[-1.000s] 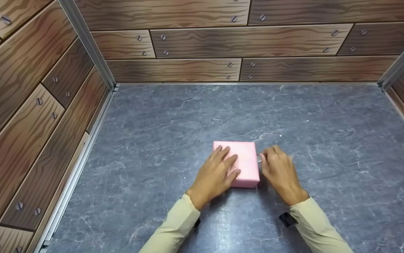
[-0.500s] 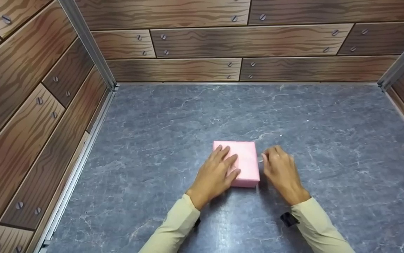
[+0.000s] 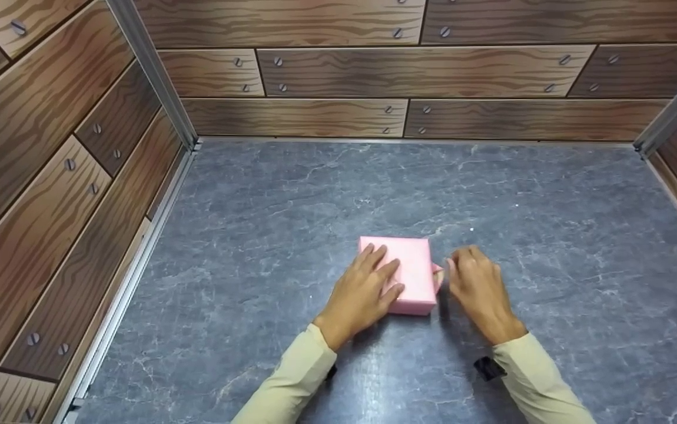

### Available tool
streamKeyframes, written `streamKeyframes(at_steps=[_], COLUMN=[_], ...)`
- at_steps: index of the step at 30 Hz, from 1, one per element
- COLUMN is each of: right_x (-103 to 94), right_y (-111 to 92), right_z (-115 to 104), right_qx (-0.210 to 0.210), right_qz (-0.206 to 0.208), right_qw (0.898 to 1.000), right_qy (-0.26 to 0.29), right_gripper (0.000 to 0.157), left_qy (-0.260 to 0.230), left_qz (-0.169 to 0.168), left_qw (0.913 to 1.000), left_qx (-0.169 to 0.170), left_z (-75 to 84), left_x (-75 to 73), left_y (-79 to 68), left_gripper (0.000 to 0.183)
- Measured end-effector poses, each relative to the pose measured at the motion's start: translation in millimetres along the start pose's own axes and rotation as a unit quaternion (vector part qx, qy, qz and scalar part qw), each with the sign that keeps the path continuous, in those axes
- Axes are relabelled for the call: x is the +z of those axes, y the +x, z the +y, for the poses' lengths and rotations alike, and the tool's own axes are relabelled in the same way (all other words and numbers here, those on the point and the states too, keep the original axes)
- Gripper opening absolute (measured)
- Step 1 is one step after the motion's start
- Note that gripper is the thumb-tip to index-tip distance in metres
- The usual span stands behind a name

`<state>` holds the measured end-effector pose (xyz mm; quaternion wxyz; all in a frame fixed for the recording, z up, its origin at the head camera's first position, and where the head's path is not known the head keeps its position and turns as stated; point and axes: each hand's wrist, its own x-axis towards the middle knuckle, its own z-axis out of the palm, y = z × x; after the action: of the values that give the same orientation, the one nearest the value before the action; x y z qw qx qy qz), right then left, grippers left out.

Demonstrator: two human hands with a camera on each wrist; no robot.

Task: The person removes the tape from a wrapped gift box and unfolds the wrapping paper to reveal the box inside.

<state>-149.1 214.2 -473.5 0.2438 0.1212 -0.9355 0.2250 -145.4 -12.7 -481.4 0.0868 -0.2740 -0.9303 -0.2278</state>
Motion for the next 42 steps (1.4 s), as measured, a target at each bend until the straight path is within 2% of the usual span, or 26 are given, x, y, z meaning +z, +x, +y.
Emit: streamKeyframes(at_steps=[9, 28, 36, 42], right_x=[-5.6, -13.6, -20.9, -23.0], right_y=[1.6, 2.0, 2.4, -0.2], right_z=[1.0, 2.0, -6.9, -17.0], right_qx=[0.016, 0.016, 0.025, 0.024], right_qz=[-0.021, -0.020, -0.067, -0.109], right_qw=[1.000, 1.000, 0.997, 0.991], right_qy=[0.008, 0.011, 0.033, 0.070], right_gripper=[0.008, 0.008, 0.004, 0.009], left_qy=[-0.003, -0.008, -0.003, -0.001], left_qz=[-0.010, -0.006, 0.005, 0.018], left_qw=[0.9999, 0.9999, 1.0000, 0.9998], left_qx=[-0.007, -0.007, -0.003, -0.001], left_z=[-0.9, -0.4, 1.4, 1.0], left_x=[-1.5, -0.3, -0.3, 2.6], left_y=[-0.2, 1.2, 2.4, 2.7], left_gripper=[0.046, 0.045, 0.044, 0.043])
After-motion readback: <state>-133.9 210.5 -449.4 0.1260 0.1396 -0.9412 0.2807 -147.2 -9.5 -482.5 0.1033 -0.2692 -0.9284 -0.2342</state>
